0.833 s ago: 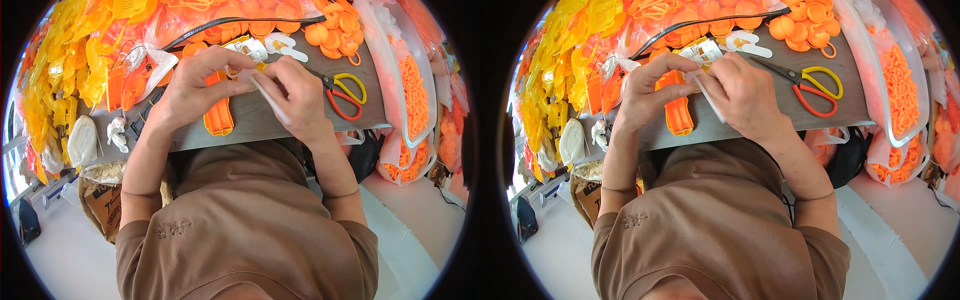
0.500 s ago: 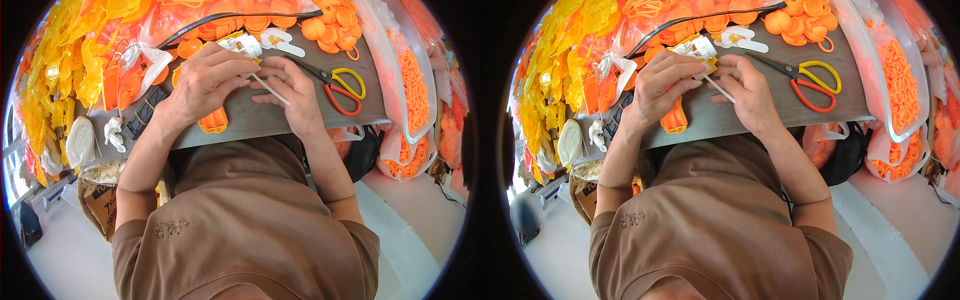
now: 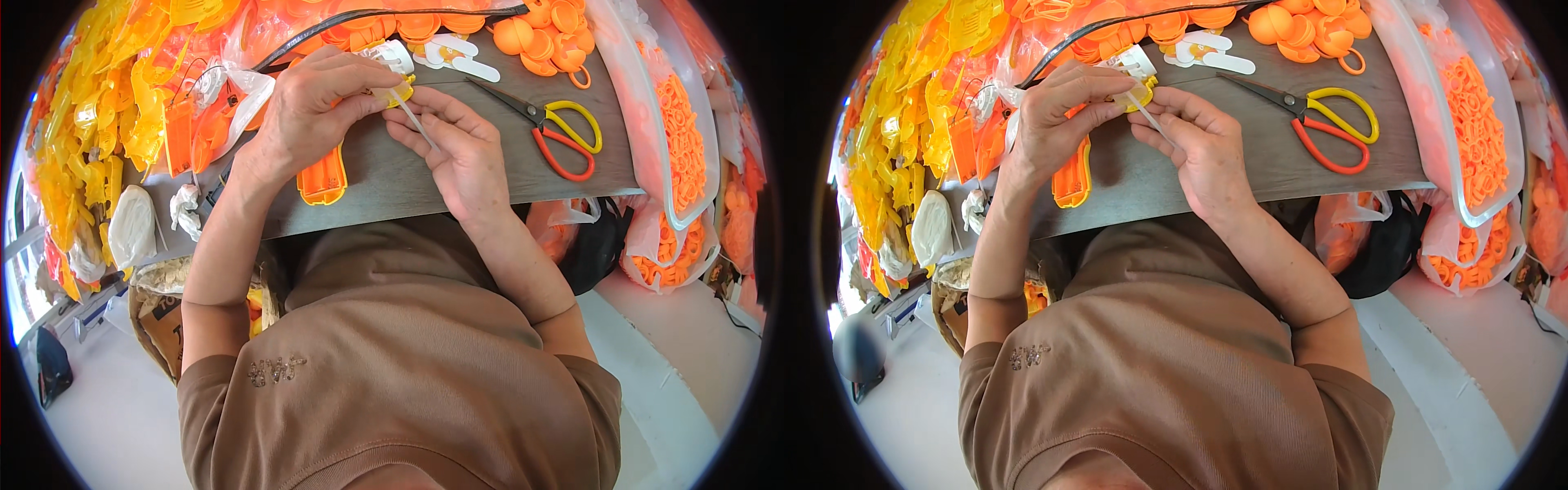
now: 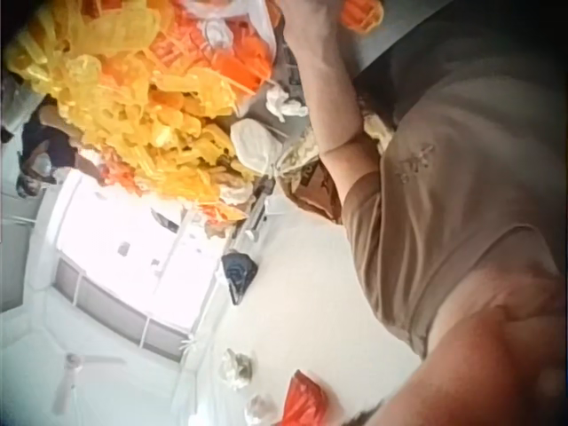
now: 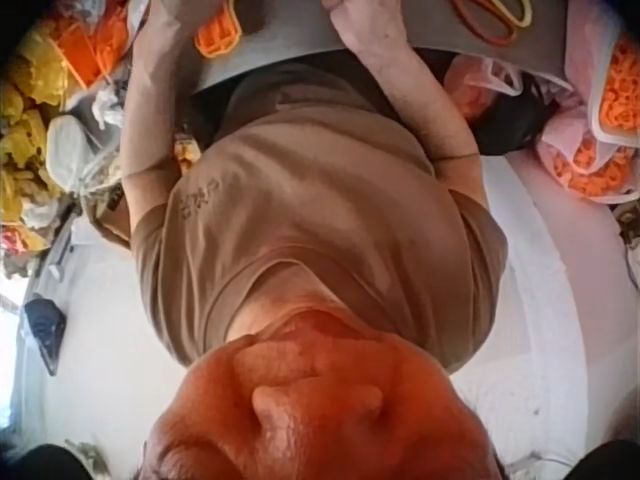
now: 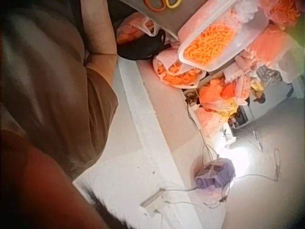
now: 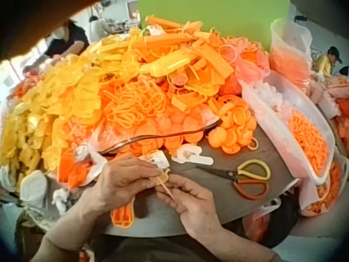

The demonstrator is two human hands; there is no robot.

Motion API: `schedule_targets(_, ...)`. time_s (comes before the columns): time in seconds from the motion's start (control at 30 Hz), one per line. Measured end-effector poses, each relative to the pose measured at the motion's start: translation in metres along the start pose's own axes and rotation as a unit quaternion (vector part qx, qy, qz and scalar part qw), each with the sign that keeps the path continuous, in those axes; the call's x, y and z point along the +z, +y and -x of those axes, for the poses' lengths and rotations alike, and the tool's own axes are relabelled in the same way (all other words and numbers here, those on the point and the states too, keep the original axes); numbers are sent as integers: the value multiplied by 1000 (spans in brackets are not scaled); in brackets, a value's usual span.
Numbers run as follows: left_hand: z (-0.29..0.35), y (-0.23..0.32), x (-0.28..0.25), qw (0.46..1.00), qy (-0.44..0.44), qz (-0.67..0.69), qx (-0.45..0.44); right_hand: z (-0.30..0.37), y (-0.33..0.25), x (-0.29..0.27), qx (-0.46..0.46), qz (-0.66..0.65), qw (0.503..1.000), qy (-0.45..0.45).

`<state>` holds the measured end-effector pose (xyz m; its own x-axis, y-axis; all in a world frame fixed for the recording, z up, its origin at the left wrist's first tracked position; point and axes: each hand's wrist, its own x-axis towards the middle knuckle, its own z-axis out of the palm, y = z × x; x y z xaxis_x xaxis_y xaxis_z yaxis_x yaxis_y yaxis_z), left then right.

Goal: Assembling the components of a yellow and orange plastic toy bubble gun at a workstation.

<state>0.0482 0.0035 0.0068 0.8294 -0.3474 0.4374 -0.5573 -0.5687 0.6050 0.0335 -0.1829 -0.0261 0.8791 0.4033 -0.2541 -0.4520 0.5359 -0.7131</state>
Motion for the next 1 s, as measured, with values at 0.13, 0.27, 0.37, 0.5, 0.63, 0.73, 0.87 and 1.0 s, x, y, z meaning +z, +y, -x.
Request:
schedule_targets(0.13, 1, 0, 0, 1000, -1, 4, -14, 1, 5, 2, -25, -25, 999, -9)
schedule_targets(0.27, 1, 0, 1, 1000, 1, 10, -22, 1, 8, 4, -22, -42, 999, -21)
schedule_targets(0.37, 1, 0, 0, 1000, 0, 8, -20, 2, 10, 4, -33, -36, 998, -30)
schedule_targets(0.5, 3, -4, 0, 996, 4, 56, -65, 3, 14, 7, -58, -30, 997, -32)
schedule_targets(0.63, 2, -2, 0, 995, 2, 56, -79, 2, 17, 7, -75, -16, 996, -41)
schedule_targets(0.73, 1, -3, 3, 999, 10, 33, -36, 2, 18, 6, -81, -13, 995, -48)
schedule_targets(0.87, 0, -3, 5, 1000, 10, -3, 4, 3, 19, 6, -86, -9, 995, -51)
schedule_targets(1.0, 0, -4, 5, 1000, 3, 14, -3, 2, 17, 7, -90, 0, 995, -51)
